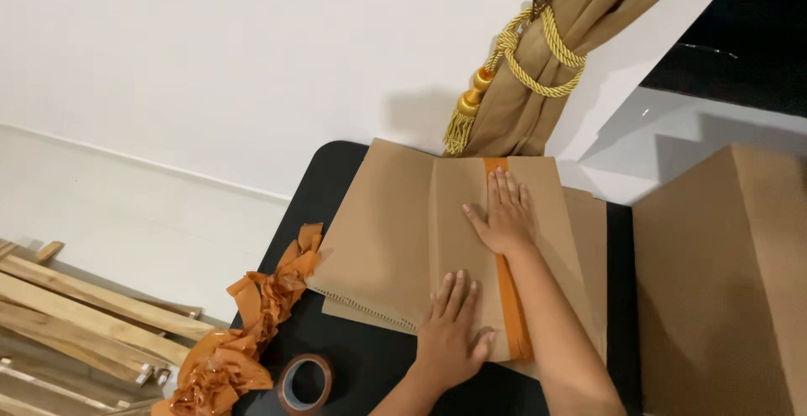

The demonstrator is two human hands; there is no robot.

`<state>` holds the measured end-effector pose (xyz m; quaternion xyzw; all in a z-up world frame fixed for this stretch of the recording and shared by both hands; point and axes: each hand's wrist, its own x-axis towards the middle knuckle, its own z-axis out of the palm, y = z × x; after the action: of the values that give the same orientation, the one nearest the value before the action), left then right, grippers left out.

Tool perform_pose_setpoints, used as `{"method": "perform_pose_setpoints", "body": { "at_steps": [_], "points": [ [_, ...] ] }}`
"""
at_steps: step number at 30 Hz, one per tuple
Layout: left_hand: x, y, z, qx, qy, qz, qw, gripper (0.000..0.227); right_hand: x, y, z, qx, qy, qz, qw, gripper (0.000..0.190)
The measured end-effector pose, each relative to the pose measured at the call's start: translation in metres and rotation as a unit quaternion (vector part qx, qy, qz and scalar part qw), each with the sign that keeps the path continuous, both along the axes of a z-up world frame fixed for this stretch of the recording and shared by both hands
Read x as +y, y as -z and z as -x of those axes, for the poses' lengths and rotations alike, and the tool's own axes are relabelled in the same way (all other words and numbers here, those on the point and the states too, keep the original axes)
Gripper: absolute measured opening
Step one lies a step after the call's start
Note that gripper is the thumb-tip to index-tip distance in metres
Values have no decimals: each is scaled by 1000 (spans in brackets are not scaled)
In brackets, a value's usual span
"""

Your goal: The person folds and tapes cardboard boxes using a roll of tape and scissors on a table.

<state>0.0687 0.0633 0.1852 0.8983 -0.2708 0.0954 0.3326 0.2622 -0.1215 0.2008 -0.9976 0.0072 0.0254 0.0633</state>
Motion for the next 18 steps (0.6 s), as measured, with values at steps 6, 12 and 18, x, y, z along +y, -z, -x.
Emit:
{"method": "perform_pose_setpoints", "body": {
  "at_steps": [6,12,18],
  "points": [
    [-6,7,4,-42,-36,-17,998,72,-3,20,2,-35,-13,0,999,94],
    [-8,20,0,-54,-42,-40,997,73,19,28,74,-11,1,-58,998,86],
    [-3,13,-1,11,-13,-69,997,82,18,33,203,-20,-34,-121,992,63]
  ]
}}
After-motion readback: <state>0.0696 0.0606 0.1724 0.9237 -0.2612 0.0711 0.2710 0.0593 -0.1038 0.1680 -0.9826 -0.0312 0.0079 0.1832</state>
